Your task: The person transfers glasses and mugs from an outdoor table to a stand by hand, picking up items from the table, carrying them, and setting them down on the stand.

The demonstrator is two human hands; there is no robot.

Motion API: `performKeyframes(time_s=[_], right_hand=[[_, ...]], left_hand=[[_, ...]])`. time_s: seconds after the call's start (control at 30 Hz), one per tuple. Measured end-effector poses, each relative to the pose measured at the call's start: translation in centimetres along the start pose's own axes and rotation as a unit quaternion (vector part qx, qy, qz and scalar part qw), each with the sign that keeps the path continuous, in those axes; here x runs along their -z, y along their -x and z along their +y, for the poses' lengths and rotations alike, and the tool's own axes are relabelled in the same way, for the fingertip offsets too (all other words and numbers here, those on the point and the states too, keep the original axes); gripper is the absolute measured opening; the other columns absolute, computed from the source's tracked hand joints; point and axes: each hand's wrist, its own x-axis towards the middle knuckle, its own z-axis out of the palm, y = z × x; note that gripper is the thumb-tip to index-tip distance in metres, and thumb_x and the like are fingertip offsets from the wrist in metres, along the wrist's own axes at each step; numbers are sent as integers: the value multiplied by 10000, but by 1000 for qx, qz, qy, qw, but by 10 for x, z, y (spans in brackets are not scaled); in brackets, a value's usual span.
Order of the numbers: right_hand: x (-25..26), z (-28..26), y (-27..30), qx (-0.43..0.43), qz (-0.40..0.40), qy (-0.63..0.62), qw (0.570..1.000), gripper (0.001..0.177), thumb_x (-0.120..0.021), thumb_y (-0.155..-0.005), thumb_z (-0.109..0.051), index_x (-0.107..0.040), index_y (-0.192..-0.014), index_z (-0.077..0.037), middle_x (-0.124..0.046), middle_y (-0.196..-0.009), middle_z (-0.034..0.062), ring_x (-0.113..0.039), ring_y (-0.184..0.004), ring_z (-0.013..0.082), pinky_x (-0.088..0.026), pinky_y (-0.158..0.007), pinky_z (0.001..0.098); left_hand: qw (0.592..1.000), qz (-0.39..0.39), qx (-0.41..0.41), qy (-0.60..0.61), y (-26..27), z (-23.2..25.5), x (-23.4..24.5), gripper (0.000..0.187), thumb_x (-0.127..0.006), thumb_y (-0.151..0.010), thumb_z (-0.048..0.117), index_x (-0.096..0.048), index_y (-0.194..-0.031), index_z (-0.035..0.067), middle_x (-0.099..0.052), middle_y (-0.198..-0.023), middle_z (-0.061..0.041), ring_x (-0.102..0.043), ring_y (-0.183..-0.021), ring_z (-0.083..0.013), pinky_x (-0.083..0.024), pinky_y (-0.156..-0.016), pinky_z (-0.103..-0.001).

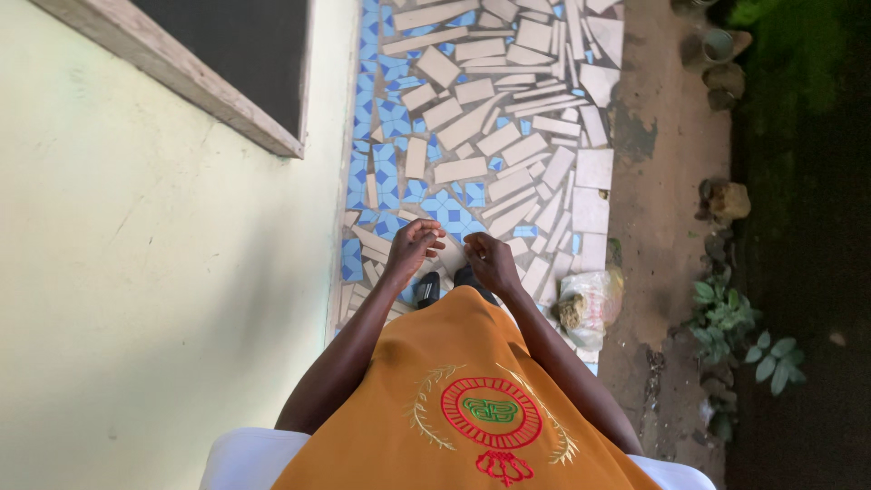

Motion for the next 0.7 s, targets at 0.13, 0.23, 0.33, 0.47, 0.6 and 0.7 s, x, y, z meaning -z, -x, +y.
performKeyframes(time_s=[0.13, 0.23, 0.33, 0.47, 0.6, 0.7], right_hand=[[4, -3, -29, 45, -39, -5, 998, 242, -665, -957, -135, -711, -1135, 23, -760, -932, 157, -713, -817, 213, -561, -760, 342], [16, -7, -56, 77, -55, -13, 995, 245, -666, -953, -135, -707, -1139, 18, -758, -943, 144, -714, -827, 201, -559, -758, 339], [34, -12, -82, 58, -68, 24, 996, 249, -670, -970, -149, -716, -1160, 4, -726, -892, 165, -665, -784, 240, -541, -724, 363], [67, -2, -114, 73, -62, 12, 995, 248, -675, -955, -149, -702, -1144, 8, -737, -867, 131, -675, -759, 206, -548, -712, 348], [98, 9, -136, 79, -57, 3, 995, 244, -666, -945, -141, -716, -1135, 4, -736, -872, 123, -699, -770, 174, -558, -722, 334], [120, 19, -149, 61, -60, -3, 996, 258, -668, -940, -140, -711, -1143, 14, -738, -853, 133, -682, -750, 194, -553, -711, 344]], left_hand=[[999, 51, -9, -12, -14, 5, 8, 277, -594, -1006, 179, -630, -1230, 20, -736, -1115, -101, -736, -920, -172, -558, -746, -306], [997, 77, -19, -6, -33, 12, 7, 278, -591, -1009, 184, -627, -1236, 26, -738, -1113, -100, -739, -912, -173, -558, -745, -308], [994, 104, -13, -14, -59, 19, 0, 287, -589, -1003, 193, -630, -1235, 31, -740, -1114, -96, -738, -908, -169, -579, -751, -312], [995, 94, -24, -8, -95, 29, -29, 295, -594, -1001, 196, -624, -1240, 26, -735, -1122, -104, -740, -922, -172, -570, -758, -314], [997, 74, -33, -4, -135, 40, -63, 288, -597, -998, 194, -621, -1227, 21, -740, -1116, -106, -738, -924, -175, -571, -762, -312], [998, 60, -34, -10, -159, 38, -85, 282, -601, -996, 195, -627, -1212, 16, -747, -1106, -109, -740, -924, -172, -576, -756, -315]])
